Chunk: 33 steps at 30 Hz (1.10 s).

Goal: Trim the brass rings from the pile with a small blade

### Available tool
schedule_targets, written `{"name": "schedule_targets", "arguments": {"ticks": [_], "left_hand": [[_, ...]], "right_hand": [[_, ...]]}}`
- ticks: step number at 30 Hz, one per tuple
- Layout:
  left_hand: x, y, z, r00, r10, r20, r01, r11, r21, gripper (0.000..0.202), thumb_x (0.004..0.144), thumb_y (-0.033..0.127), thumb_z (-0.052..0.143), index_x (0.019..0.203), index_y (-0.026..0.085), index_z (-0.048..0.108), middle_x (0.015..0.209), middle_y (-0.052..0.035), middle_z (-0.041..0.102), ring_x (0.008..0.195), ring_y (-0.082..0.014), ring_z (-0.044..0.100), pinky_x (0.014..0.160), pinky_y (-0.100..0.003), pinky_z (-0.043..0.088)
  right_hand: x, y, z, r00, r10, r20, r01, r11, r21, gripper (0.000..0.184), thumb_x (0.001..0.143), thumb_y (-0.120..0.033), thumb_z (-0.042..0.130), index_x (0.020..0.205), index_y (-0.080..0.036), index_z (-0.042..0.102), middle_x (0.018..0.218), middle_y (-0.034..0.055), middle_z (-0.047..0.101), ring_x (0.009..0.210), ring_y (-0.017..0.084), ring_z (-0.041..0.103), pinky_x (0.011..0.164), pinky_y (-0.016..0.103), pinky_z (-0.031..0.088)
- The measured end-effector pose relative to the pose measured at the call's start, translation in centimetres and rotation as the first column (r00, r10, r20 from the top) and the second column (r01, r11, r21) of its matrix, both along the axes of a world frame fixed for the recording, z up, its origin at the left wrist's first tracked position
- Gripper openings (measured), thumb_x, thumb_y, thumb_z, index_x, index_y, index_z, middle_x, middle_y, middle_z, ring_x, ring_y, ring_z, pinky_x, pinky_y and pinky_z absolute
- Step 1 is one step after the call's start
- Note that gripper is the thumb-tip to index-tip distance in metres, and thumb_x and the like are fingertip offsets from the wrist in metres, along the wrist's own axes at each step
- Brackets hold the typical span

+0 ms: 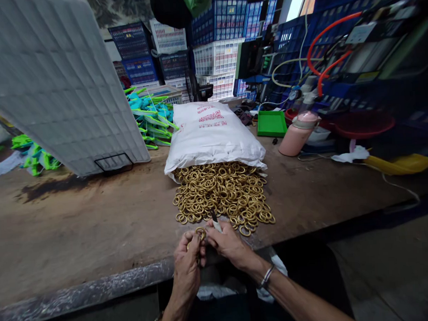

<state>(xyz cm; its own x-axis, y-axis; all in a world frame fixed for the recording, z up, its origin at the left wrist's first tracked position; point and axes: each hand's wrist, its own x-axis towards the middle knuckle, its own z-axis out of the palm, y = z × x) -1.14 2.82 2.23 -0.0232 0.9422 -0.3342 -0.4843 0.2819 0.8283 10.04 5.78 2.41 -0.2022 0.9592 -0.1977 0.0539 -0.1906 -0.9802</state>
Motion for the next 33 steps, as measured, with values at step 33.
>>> {"name": "schedule_targets", "arguments": {"ticks": [33], "left_hand": [[-0.2, -0.1, -0.5, 0.937, -0.123, -0.328, 0.152, 0.986, 0.063, 0.027, 0.071, 0.043, 0.058, 0.077, 0.017, 0.051, 0.050, 0.0056, 0.048, 0.039, -0.0054, 0.039, 0.035, -0.014, 0.031]], "right_hand": [[1.2, 0.3, -0.9, 0.986, 0.056, 0.156, -0.071, 0.993, 0.092, 0.026, 0.081, -0.036, 0.042, 0.064, -0.017, 0.048, 0.051, -0.0051, 0.044, 0.047, 0.007, 0.037, 0.047, 0.018, 0.030]]}}
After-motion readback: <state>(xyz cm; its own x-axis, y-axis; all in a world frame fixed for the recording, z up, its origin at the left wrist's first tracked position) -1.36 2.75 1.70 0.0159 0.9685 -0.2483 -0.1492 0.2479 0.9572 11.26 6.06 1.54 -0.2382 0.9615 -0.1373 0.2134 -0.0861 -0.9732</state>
